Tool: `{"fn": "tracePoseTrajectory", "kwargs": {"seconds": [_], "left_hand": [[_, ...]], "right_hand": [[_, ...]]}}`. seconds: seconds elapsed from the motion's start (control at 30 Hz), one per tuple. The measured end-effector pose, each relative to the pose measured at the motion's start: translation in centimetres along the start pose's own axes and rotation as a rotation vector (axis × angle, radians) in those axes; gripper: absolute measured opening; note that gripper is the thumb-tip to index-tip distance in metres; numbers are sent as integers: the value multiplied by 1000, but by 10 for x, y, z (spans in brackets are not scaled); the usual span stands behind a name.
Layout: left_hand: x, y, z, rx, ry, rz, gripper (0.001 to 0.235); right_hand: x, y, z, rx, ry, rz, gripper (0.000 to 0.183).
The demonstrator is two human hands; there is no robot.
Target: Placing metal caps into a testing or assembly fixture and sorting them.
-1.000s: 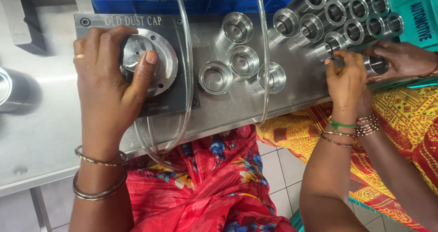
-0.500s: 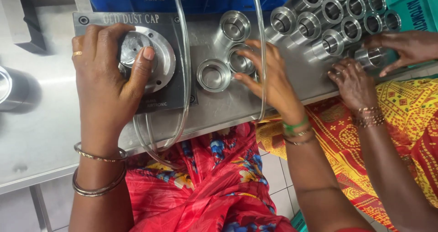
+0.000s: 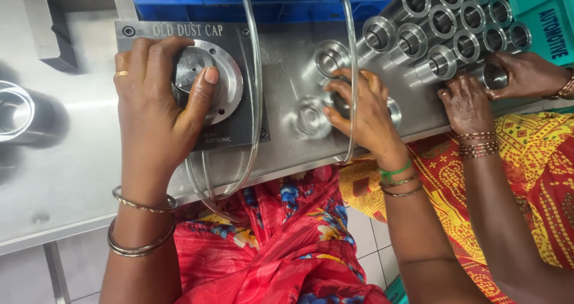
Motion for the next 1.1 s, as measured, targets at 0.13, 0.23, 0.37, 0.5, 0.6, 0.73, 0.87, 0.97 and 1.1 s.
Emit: {"fn": "tracePoseTrajectory", "kwargs": {"seconds": [0.13, 0.23, 0.37, 0.5, 0.6, 0.73, 0.87, 0.97, 1.1], "left_hand": [[-1, 1, 0, 9, 13, 9, 36], [-1, 0, -1, 15, 8, 19, 36], [0, -1, 0, 3, 5, 2, 37], [1, -1, 1, 8, 8, -1, 38], [0, 0, 1, 5, 12, 5, 37], [-2, 1, 0, 17, 31, 21, 37], [-7, 3, -2, 4, 9, 16, 38], [-3, 2, 0, 5, 9, 14, 39], [-12, 6, -4, -6, 11, 22, 38]], "right_hand": [[-109, -233, 39, 326, -111, 556, 29], [-110, -247, 39, 551, -191, 936, 43], [-83, -221, 31, 521, -251, 1003, 31], [-62, -208, 32, 535, -77, 1151, 17], [-53, -205, 50, 572, 261, 1024, 31], [-64, -226, 93, 374, 543, 960, 52], [-81, -207, 126, 281, 452, 925, 60], [-93, -185, 139, 332, 394, 874, 60], [-100, -194, 134, 500, 163, 797, 51]]}}
Point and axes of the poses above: each hand's wrist, its own z-axis towards the middle knuckle, its own y-axis out of the palm, x = y × z, the point moved 2 cm from there along z, towards the middle knuckle, and after that the axes turned 10 degrees about -y, right-handed, at the moved point
